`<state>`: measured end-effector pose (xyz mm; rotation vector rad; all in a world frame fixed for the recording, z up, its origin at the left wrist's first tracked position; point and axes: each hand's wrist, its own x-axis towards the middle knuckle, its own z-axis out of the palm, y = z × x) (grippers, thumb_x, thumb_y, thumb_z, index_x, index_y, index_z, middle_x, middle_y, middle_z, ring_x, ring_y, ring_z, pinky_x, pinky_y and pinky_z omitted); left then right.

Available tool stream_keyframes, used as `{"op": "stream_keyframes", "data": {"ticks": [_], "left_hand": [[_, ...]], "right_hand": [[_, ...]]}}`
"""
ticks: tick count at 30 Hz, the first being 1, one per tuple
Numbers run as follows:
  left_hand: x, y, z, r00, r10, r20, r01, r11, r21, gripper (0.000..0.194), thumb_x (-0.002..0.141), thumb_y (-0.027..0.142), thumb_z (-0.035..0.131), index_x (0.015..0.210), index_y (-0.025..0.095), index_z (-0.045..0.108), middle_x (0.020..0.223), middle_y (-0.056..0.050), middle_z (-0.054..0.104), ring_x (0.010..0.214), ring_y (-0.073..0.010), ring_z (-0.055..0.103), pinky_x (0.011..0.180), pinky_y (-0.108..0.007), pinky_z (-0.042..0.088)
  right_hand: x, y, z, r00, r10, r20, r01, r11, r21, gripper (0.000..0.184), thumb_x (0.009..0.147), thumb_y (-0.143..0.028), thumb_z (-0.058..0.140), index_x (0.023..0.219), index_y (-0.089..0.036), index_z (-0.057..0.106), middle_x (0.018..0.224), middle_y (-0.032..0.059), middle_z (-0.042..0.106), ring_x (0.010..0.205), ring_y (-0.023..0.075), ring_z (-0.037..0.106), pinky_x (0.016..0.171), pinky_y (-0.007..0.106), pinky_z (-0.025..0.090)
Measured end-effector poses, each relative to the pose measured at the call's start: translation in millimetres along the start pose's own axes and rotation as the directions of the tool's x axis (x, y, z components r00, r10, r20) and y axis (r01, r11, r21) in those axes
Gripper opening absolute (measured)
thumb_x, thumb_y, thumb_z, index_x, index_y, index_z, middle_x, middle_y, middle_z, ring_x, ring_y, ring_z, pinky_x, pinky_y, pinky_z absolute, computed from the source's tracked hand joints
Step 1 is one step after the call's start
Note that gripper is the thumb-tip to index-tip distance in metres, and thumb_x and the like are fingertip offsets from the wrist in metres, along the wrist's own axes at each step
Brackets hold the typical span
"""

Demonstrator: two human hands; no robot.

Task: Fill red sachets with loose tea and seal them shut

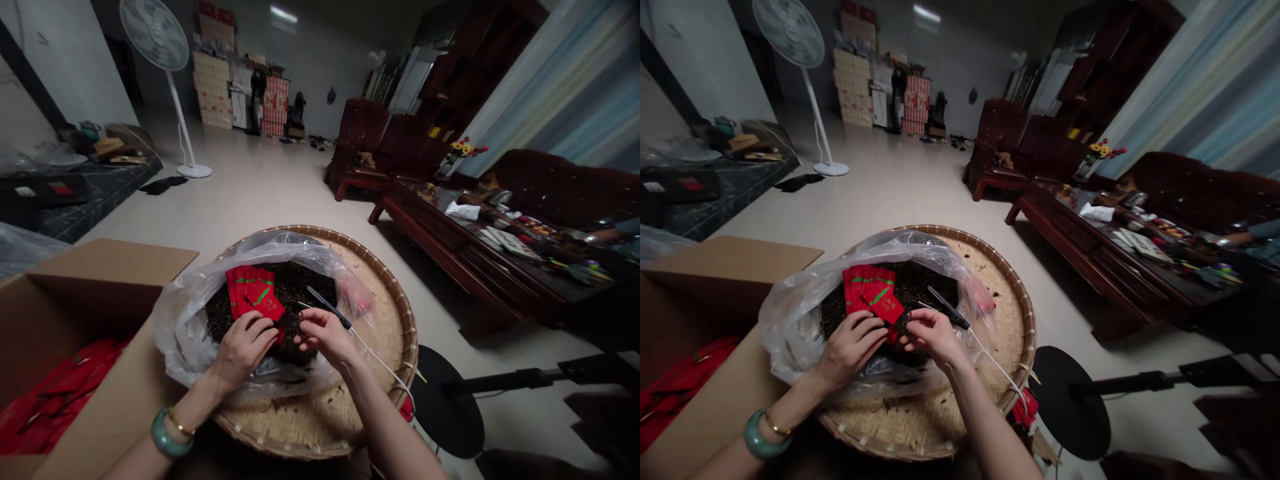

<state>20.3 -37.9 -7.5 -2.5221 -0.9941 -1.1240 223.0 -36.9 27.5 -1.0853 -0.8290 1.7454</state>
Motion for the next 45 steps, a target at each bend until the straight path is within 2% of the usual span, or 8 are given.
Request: {"op": "stream_keyframes", "data": {"ticks": [8, 13, 19, 23, 29, 35, 39, 45], "left_hand": [[5.4, 0.4, -2.7, 0.997, -0.018, 0.070, 0.023, 0.998, -0.065, 0.015, 0.088, 0.018, 0.052, 0.090, 0.021, 0.067, 0.101, -0.007, 0.063, 0.103, -0.0245, 0.051, 0.083, -0.039, 0.052], [6.7, -0.1, -6.7, 0.997, -0.025, 0.072, 0.037, 0.986, -0.164, 0.015, 0.089, 0.015, 0.050, 0.086, 0.017, 0.065, 0.098, -0.009, 0.060, 0.095, -0.0197, 0.055, 0.081, -0.033, 0.053], [6.1, -0.4, -8.7, 0.994, -0.049, 0.098, 0.071, 0.969, -0.236, 0.014, 0.090, 0.016, 0.049, 0.087, 0.016, 0.063, 0.105, -0.010, 0.059, 0.099, -0.0193, 0.056, 0.084, -0.032, 0.053], [6.5, 1.8, -9.5, 0.992, -0.070, 0.101, 0.095, 0.958, -0.271, 0.013, 0.089, 0.017, 0.051, 0.087, 0.017, 0.064, 0.104, -0.010, 0.060, 0.099, -0.0192, 0.057, 0.084, -0.032, 0.052], [5.3, 3.8, -7.3, 0.985, -0.112, 0.132, 0.148, 0.940, -0.309, 0.015, 0.089, 0.016, 0.050, 0.089, 0.018, 0.065, 0.098, -0.008, 0.058, 0.090, -0.0172, 0.058, 0.078, -0.029, 0.053], [2.1, 2.5, -5.2, 0.984, -0.136, 0.120, 0.167, 0.937, -0.307, 0.014, 0.088, 0.017, 0.050, 0.091, 0.018, 0.064, 0.099, -0.008, 0.059, 0.092, -0.0180, 0.059, 0.081, -0.030, 0.053], [0.7, 2.9, -5.8, 0.983, -0.132, 0.130, 0.167, 0.937, -0.306, 0.014, 0.088, 0.015, 0.049, 0.090, 0.017, 0.063, 0.100, -0.009, 0.059, 0.093, -0.0183, 0.059, 0.081, -0.031, 0.053], [4.9, 8.0, -8.7, 0.988, -0.059, 0.144, 0.104, 0.938, -0.332, 0.015, 0.089, 0.015, 0.049, 0.090, 0.018, 0.064, 0.102, -0.009, 0.059, 0.093, -0.0173, 0.059, 0.080, -0.029, 0.054]], "right_hand": [[18.4, -0.2, 25.5, 0.989, -0.134, 0.061, 0.144, 0.965, -0.220, 0.033, 0.057, -0.029, 0.078, 0.082, -0.015, 0.062, 0.066, -0.0044, 0.060, 0.054, 0.0085, 0.059, 0.052, 0.021, 0.052], [22.3, 2.0, 24.3, 0.950, -0.300, 0.083, 0.301, 0.816, -0.493, 0.022, 0.062, -0.019, 0.068, 0.084, -0.016, 0.065, 0.072, -0.0015, 0.064, 0.063, 0.0097, 0.060, 0.061, 0.021, 0.051], [14.1, 0.4, 25.4, 0.936, -0.312, 0.163, 0.348, 0.754, -0.557, 0.027, 0.066, -0.016, 0.061, 0.092, -0.017, 0.064, 0.089, 0.0025, 0.070, 0.082, 0.0154, 0.066, 0.078, 0.029, 0.053], [6.0, -2.3, 28.9, 0.931, -0.321, 0.175, 0.358, 0.700, -0.618, 0.024, 0.077, -0.016, 0.052, 0.097, -0.017, 0.065, 0.093, 0.0036, 0.071, 0.084, 0.0152, 0.066, 0.075, 0.027, 0.053], [-8.4, -13.7, 33.2, 0.912, -0.310, 0.269, 0.392, 0.464, -0.794, 0.028, 0.087, -0.016, 0.045, 0.103, -0.020, 0.068, 0.100, 0.0037, 0.071, 0.090, 0.0155, 0.065, 0.082, 0.028, 0.049], [-11.2, -12.9, 29.1, 0.883, -0.298, 0.363, 0.457, 0.370, -0.809, 0.031, 0.085, -0.013, 0.051, 0.112, -0.022, 0.063, 0.105, 0.0034, 0.069, 0.093, 0.0151, 0.064, 0.083, 0.026, 0.048], [-10.8, -8.9, 25.2, 0.854, -0.239, 0.462, 0.506, 0.176, -0.844, 0.030, 0.080, -0.010, 0.059, 0.107, -0.021, 0.065, 0.103, 0.0042, 0.069, 0.092, 0.0157, 0.063, 0.081, 0.025, 0.046], [-11.7, -13.2, 29.7, 0.904, -0.148, 0.402, 0.384, -0.133, -0.914, 0.022, 0.089, -0.016, 0.050, 0.100, -0.023, 0.067, 0.086, 0.0038, 0.070, 0.079, 0.0158, 0.063, 0.069, 0.022, 0.043]]}}
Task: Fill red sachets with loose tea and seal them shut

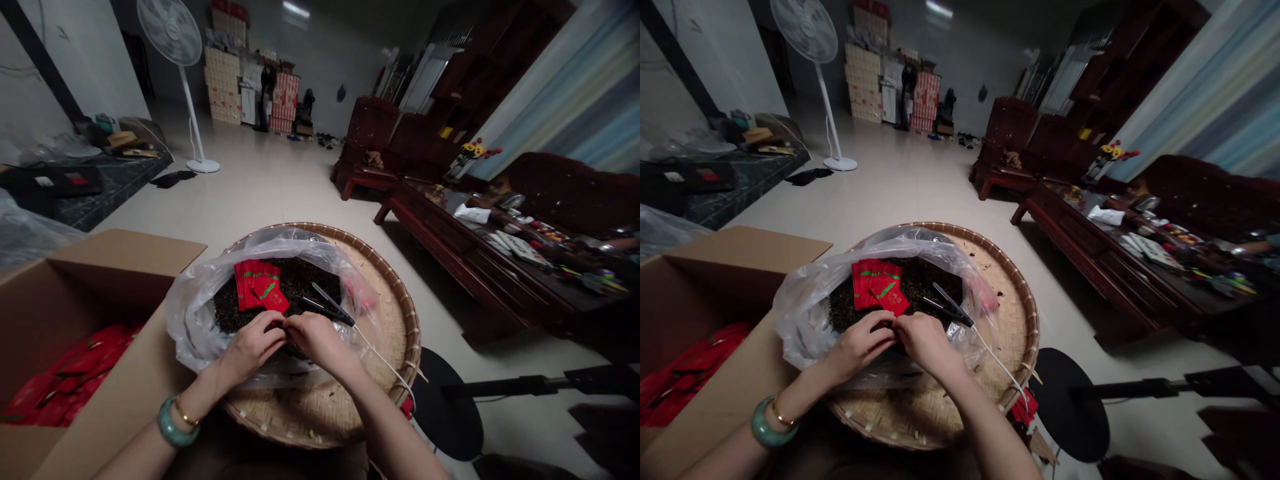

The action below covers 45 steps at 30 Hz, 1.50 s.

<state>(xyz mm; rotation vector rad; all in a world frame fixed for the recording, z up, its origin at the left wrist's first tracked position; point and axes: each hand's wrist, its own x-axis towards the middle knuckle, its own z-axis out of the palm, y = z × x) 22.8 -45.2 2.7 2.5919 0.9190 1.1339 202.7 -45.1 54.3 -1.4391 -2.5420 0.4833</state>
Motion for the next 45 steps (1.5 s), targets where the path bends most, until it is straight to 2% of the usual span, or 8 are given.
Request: {"op": "stream_keyframes", "data": {"ticks": [7, 14, 23, 32, 36, 39, 42, 45], "left_hand": [[0.0, 3.1, 2.6, 1.000, 0.005, 0.002, -0.005, 1.000, -0.002, 0.017, 0.090, 0.015, 0.048, 0.090, 0.017, 0.064, 0.103, -0.009, 0.060, 0.093, -0.0170, 0.060, 0.080, -0.028, 0.055], [-7.0, 0.3, 4.2, 0.999, -0.022, -0.046, 0.023, 0.999, 0.029, 0.016, 0.090, 0.018, 0.049, 0.088, 0.017, 0.064, 0.107, -0.010, 0.059, 0.099, -0.0187, 0.059, 0.084, -0.031, 0.055], [-8.0, 0.8, 4.5, 0.999, -0.023, -0.049, 0.025, 0.999, 0.027, 0.014, 0.090, 0.017, 0.049, 0.087, 0.017, 0.062, 0.108, -0.010, 0.057, 0.099, -0.0179, 0.058, 0.085, -0.030, 0.053], [-4.9, -5.5, 2.7, 0.984, -0.136, -0.112, 0.124, 0.986, -0.110, 0.015, 0.090, 0.020, 0.050, 0.087, 0.018, 0.064, 0.094, -0.007, 0.061, 0.089, -0.0160, 0.060, 0.080, -0.028, 0.051], [1.1, -10.9, 6.6, 0.892, -0.431, -0.133, 0.370, 0.868, -0.331, 0.030, 0.078, 0.031, 0.067, 0.105, 0.018, 0.063, 0.099, -0.008, 0.064, 0.087, -0.0180, 0.062, 0.077, -0.029, 0.052], [4.8, -14.9, 10.8, 0.750, -0.657, 0.076, 0.596, 0.621, -0.509, 0.041, 0.067, 0.038, 0.072, 0.102, 0.016, 0.066, 0.094, -0.007, 0.070, 0.083, -0.0204, 0.065, 0.072, -0.028, 0.052], [9.4, -14.4, 13.5, 0.652, -0.717, 0.246, 0.680, 0.410, -0.608, 0.030, 0.065, 0.042, 0.069, 0.078, 0.015, 0.070, 0.079, -0.004, 0.071, 0.073, -0.0195, 0.064, 0.068, -0.027, 0.052], [15.0, -10.3, 16.3, 0.623, -0.730, 0.281, 0.688, 0.339, -0.641, 0.030, 0.062, 0.043, 0.071, 0.070, 0.014, 0.068, 0.070, -0.003, 0.068, 0.066, -0.0174, 0.061, 0.063, -0.025, 0.049]], "right_hand": [[7.9, -0.3, -1.6, 0.991, -0.098, 0.085, 0.111, 0.982, -0.154, 0.018, 0.088, -0.016, 0.053, 0.091, -0.019, 0.069, 0.084, 0.0063, 0.068, 0.080, 0.0181, 0.062, 0.067, 0.024, 0.043], [2.6, 19.5, -0.4, 0.963, 0.011, -0.270, 0.065, 0.960, 0.271, 0.026, 0.087, -0.014, 0.052, 0.111, -0.020, 0.062, 0.096, 0.0052, 0.064, 0.087, 0.0149, 0.059, 0.078, 0.026, 0.046], [3.4, 18.0, 11.7, 0.984, -0.024, -0.175, 0.057, 0.981, 0.183, 0.012, 0.085, -0.019, 0.060, 0.090, -0.020, 0.070, 0.094, 0.0051, 0.065, 0.090, 0.0163, 0.057, 0.081, 0.027, 0.045], [0.0, 15.4, 18.0, 0.985, -0.016, -0.174, 0.074, 0.940, 0.333, 0.031, 0.078, -0.023, 0.068, 0.109, -0.020, 0.064, 0.099, 0.0053, 0.069, 0.089, 0.0174, 0.063, 0.078, 0.027, 0.047], [6.3, 23.3, 31.8, 0.952, 0.156, -0.264, 0.001, 0.859, 0.511, 0.012, 0.077, -0.011, 0.064, 0.081, -0.019, 0.072, 0.081, 0.0033, 0.072, 0.075, 0.0154, 0.066, 0.071, 0.024, 0.048], [6.2, 28.3, 30.4, 0.937, 0.248, -0.248, -0.036, 0.772, 0.635, 0.010, 0.075, -0.014, 0.065, 0.079, -0.019, 0.073, 0.078, 0.0026, 0.073, 0.072, 0.0161, 0.066, 0.067, 0.025, 0.048], [4.7, 29.8, 24.9, 0.946, 0.273, -0.173, -0.069, 0.696, 0.715, 0.011, 0.076, -0.022, 0.065, 0.082, -0.018, 0.073, 0.078, 0.0021, 0.073, 0.070, 0.0159, 0.065, 0.064, 0.024, 0.048], [7.2, 29.0, 23.6, 0.951, 0.249, -0.181, -0.064, 0.734, 0.676, 0.018, 0.076, -0.030, 0.066, 0.089, -0.018, 0.072, 0.081, 0.0015, 0.072, 0.069, 0.0139, 0.062, 0.061, 0.022, 0.045]]}}
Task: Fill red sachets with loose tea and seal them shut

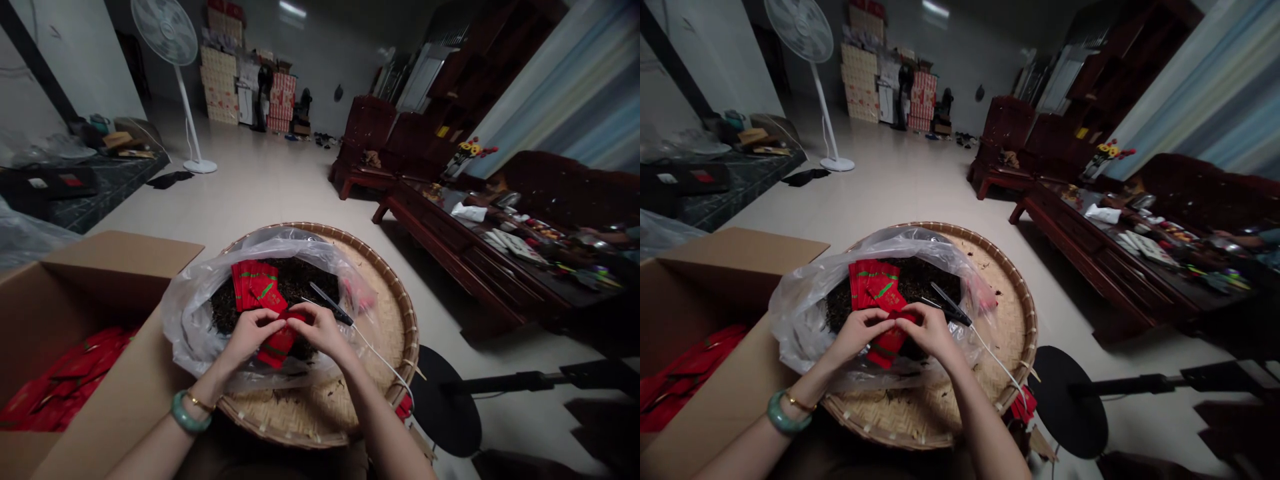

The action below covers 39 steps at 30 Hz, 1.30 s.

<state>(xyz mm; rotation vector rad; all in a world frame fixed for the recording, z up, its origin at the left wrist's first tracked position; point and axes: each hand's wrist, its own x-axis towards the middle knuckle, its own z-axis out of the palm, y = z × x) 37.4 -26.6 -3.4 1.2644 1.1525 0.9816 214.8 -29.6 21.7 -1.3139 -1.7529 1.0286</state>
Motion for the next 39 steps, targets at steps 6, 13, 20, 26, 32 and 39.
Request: {"op": "stream_keyframes", "data": {"ticks": [6, 13, 20, 26, 32, 39], "left_hand": [[-4.6, 0.8, 16.2, 0.994, -0.087, 0.060, 0.099, 0.968, -0.233, 0.043, 0.056, 0.043, 0.079, 0.084, 0.015, 0.061, 0.072, -0.001, 0.066, 0.068, -0.0154, 0.062, 0.065, -0.024, 0.050], [-18.4, 2.2, 28.6, 0.873, -0.366, 0.323, 0.429, 0.890, -0.151, 0.058, 0.053, 0.049, 0.080, 0.092, 0.012, 0.057, 0.085, -0.011, 0.069, 0.059, -0.0188, 0.066, 0.045, -0.022, 0.048], [-16.9, 2.9, 33.6, 0.881, -0.377, 0.286, 0.415, 0.906, -0.086, 0.058, 0.047, 0.048, 0.083, 0.086, 0.011, 0.060, 0.079, -0.009, 0.069, 0.052, -0.0169, 0.064, 0.042, -0.022, 0.047], [-18.1, 0.4, 26.7, 0.882, -0.406, 0.240, 0.447, 0.882, -0.150, 0.062, 0.046, 0.051, 0.083, 0.089, 0.012, 0.061, 0.093, -0.013, 0.071, 0.060, -0.0195, 0.067, 0.045, -0.023, 0.050], [-20.0, 0.8, 26.5, 0.899, -0.400, 0.179, 0.431, 0.882, -0.191, 0.066, 0.043, 0.052, 0.084, 0.090, 0.011, 0.062, 0.093, -0.013, 0.071, 0.060, -0.0202, 0.067, 0.045, -0.024, 0.050], [-18.2, -7.7, 19.1, 0.916, -0.367, 0.161, 0.395, 0.897, -0.199, 0.065, 0.044, 0.054, 0.083, 0.088, 0.011, 0.061, 0.095, -0.013, 0.072, 0.058, -0.0194, 0.067, 0.045, -0.024, 0.050]], "right_hand": [[9.0, 9.2, 9.2, 0.991, -0.092, -0.093, 0.082, 0.991, -0.107, 0.027, 0.080, -0.036, 0.065, 0.062, -0.016, 0.068, 0.058, 0.0001, 0.061, 0.055, 0.0104, 0.052, 0.052, 0.020, 0.036], [7.4, 14.9, 7.2, 0.978, -0.182, -0.101, 0.165, 0.973, -0.163, 0.030, 0.082, -0.040, 0.063, 0.064, -0.017, 0.067, 0.059, -0.0009, 0.060, 0.055, 0.0095, 0.050, 0.053, 0.020, 0.034], [7.9, 16.3, 5.7, 0.981, -0.191, -0.041, 0.160, 0.907, -0.390, 0.035, 0.084, -0.041, 0.062, 0.058, -0.018, 0.062, 0.056, -0.0030, 0.057, 0.054, 0.0087, 0.048, 0.053, 0.020, 0.032], [8.5, 41.7, -33.1, 0.961, -0.119, -0.248, -0.108, 0.667, -0.738, 0.048, 0.079, -0.035, 0.068, 0.121, -0.016, 0.055, 0.108, 0.0122, 0.063, 0.096, 0.0244, 0.055, 0.081, 0.033, 0.044], [7.7, 68.8, -39.6, 0.990, 0.055, -0.133, -0.143, 0.506, -0.850, 0.052, 0.075, -0.021, 0.067, 0.125, -0.011, 0.051, 0.108, 0.0149, 0.059, 0.096, 0.0270, 0.055, 0.081, 0.037, 0.046], [0.6, 57.1, -62.9, 0.975, -0.012, -0.220, -0.092, 0.886, -0.455, 0.038, 0.077, -0.024, 0.061, 0.114, -0.013, 0.061, 0.104, 0.0111, 0.064, 0.090, 0.0212, 0.060, 0.078, 0.032, 0.048]]}}
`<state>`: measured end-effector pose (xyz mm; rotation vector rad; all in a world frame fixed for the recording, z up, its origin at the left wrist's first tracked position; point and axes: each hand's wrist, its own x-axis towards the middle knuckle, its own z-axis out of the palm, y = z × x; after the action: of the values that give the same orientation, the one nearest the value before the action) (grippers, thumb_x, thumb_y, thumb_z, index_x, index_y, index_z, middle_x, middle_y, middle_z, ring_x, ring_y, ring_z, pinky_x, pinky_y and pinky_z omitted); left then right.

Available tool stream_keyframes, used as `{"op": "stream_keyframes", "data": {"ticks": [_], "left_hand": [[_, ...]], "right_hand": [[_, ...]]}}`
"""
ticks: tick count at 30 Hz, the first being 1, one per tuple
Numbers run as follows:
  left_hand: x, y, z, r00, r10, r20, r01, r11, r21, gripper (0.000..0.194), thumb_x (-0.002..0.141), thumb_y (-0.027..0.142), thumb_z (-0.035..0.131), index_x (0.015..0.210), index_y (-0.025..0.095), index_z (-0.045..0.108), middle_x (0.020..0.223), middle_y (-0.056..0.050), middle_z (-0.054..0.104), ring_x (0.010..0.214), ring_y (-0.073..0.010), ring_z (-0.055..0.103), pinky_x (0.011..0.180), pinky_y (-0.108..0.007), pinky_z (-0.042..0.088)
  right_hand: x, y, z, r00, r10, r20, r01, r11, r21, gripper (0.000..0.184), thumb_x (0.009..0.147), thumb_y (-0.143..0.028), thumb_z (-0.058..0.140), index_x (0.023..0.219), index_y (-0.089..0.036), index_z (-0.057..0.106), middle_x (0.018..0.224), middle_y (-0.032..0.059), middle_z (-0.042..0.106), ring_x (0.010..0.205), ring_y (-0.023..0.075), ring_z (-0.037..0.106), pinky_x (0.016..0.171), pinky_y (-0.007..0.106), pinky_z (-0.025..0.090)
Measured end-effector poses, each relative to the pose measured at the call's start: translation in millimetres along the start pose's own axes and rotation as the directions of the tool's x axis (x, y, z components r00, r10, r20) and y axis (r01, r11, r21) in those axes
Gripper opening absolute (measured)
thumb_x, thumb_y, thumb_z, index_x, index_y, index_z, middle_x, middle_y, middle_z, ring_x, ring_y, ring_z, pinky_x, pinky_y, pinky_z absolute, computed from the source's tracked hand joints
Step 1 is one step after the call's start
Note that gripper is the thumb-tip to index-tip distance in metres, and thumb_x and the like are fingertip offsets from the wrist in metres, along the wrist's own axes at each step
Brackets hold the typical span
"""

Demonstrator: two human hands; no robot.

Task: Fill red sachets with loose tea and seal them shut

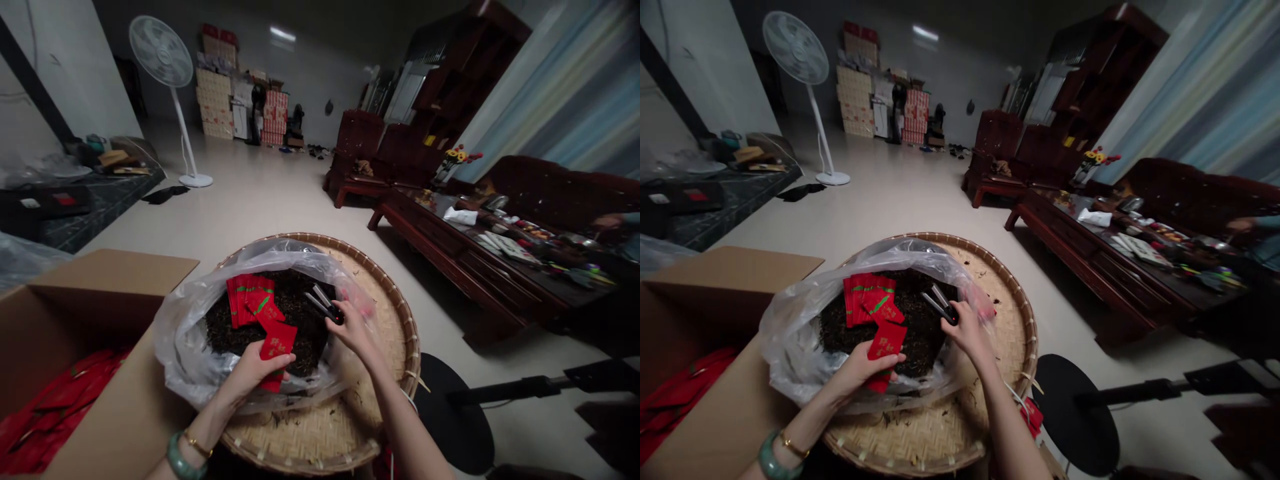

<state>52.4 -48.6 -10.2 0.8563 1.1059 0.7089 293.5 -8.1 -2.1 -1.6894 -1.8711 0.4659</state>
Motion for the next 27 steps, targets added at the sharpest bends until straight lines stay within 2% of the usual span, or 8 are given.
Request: {"op": "stream_keyframes", "data": {"ticks": [3, 6, 8, 11, 16, 19, 24, 27], "left_hand": [[2.0, -2.1, -2.2, 1.000, 0.021, 0.001, -0.021, 1.000, 0.023, 0.063, 0.045, 0.054, 0.083, 0.086, 0.011, 0.061, 0.090, -0.012, 0.072, 0.057, -0.0189, 0.067, 0.046, -0.024, 0.049], [2.1, -2.3, 0.6, 0.999, 0.036, 0.028, -0.037, 0.999, 0.040, 0.062, 0.047, 0.055, 0.082, 0.086, 0.011, 0.061, 0.087, -0.010, 0.072, 0.057, -0.0183, 0.066, 0.045, -0.023, 0.048], [0.9, -1.7, 3.7, 0.998, 0.043, 0.045, -0.045, 0.998, 0.042, 0.063, 0.046, 0.055, 0.082, 0.085, 0.012, 0.060, 0.084, -0.009, 0.071, 0.056, -0.0180, 0.066, 0.046, -0.023, 0.048], [-2.4, 0.1, 7.0, 0.998, 0.040, 0.055, -0.043, 0.998, 0.053, 0.062, 0.044, 0.055, 0.082, 0.080, 0.012, 0.058, 0.077, -0.007, 0.069, 0.054, -0.0177, 0.065, 0.047, -0.023, 0.048], [-6.3, 4.7, 6.8, 0.998, 0.026, 0.048, -0.030, 0.996, 0.086, 0.062, 0.045, 0.056, 0.081, 0.081, 0.012, 0.057, 0.078, -0.008, 0.069, 0.054, -0.0176, 0.064, 0.043, -0.022, 0.045], [-6.4, 5.8, 5.1, 0.998, 0.015, 0.058, -0.020, 0.996, 0.087, 0.060, 0.047, 0.055, 0.080, 0.083, 0.012, 0.056, 0.078, -0.008, 0.068, 0.054, -0.0170, 0.064, 0.041, -0.021, 0.043], [-6.6, 5.6, 4.0, 0.998, 0.031, 0.050, -0.035, 0.996, 0.079, 0.054, 0.050, 0.052, 0.080, 0.078, 0.013, 0.056, 0.074, -0.006, 0.068, 0.051, -0.0151, 0.062, 0.041, -0.020, 0.042], [-6.9, 5.9, 4.4, 0.999, 0.005, 0.033, -0.008, 0.996, 0.086, 0.055, 0.049, 0.051, 0.081, 0.081, 0.013, 0.056, 0.078, -0.007, 0.068, 0.053, -0.0163, 0.063, 0.041, -0.021, 0.043]], "right_hand": [[-9.6, -14.1, -19.5, 0.988, -0.007, 0.154, -0.027, 0.976, 0.218, 0.039, 0.078, -0.032, 0.061, 0.113, -0.015, 0.063, 0.102, 0.0084, 0.068, 0.085, 0.0214, 0.062, 0.072, 0.032, 0.048], [-19.7, -38.1, -31.2, 0.938, -0.073, 0.338, -0.021, 0.964, 0.267, 0.034, 0.075, -0.034, 0.067, 0.104, -0.017, 0.069, 0.093, 0.0046, 0.070, 0.080, 0.0203, 0.061, 0.066, 0.027, 0.046], [-23.3, -53.5, -33.5, 0.903, -0.120, 0.412, 0.009, 0.965, 0.261, 0.028, 0.077, -0.036, 0.065, 0.097, -0.017, 0.071, 0.085, 0.0023, 0.070, 0.070, 0.0169, 0.059, 0.059, 0.024, 0.041], [-23.8, -68.9, -31.9, 0.883, -0.167, 0.438, 0.065, 0.969, 0.239, 0.025, 0.085, -0.035, 0.057, 0.094, -0.016, 0.070, 0.076, 0.0003, 0.068, 0.062, 0.0130, 0.054, 0.054, 0.022, 0.035], [-22.5, -75.2, -25.8, 0.891, -0.229, 0.391, 0.147, 0.962, 0.230, 0.023, 0.088, -0.031, 0.052, 0.092, -0.017, 0.069, 0.077, 0.0010, 0.068, 0.066, 0.0137, 0.057, 0.058, 0.021, 0.036], [-21.3, -70.3, -22.9, 0.901, -0.173, 0.397, 0.056, 0.956, 0.290, 0.023, 0.086, -0.033, 0.054, 0.093, -0.017, 0.069, 0.075, 0.0011, 0.066, 0.063, 0.0128, 0.055, 0.055, 0.021, 0.038], [-18.0, -54.7, -23.9, 0.886, 0.032, 0.462, -0.275, 0.839, 0.469, 0.041, 0.083, -0.047, 0.051, 0.106, -0.015, 0.063, 0.069, -0.0011, 0.058, 0.043, 0.0062, 0.041, 0.038, 0.018, 0.032], [-20.2, -53.3, -22.5, 0.881, 0.039, 0.471, -0.280, 0.847, 0.453, 0.043, 0.081, -0.047, 0.054, 0.109, -0.015, 0.062, 0.071, -0.0007, 0.059, 0.044, 0.0066, 0.043, 0.039, 0.018, 0.035]]}}
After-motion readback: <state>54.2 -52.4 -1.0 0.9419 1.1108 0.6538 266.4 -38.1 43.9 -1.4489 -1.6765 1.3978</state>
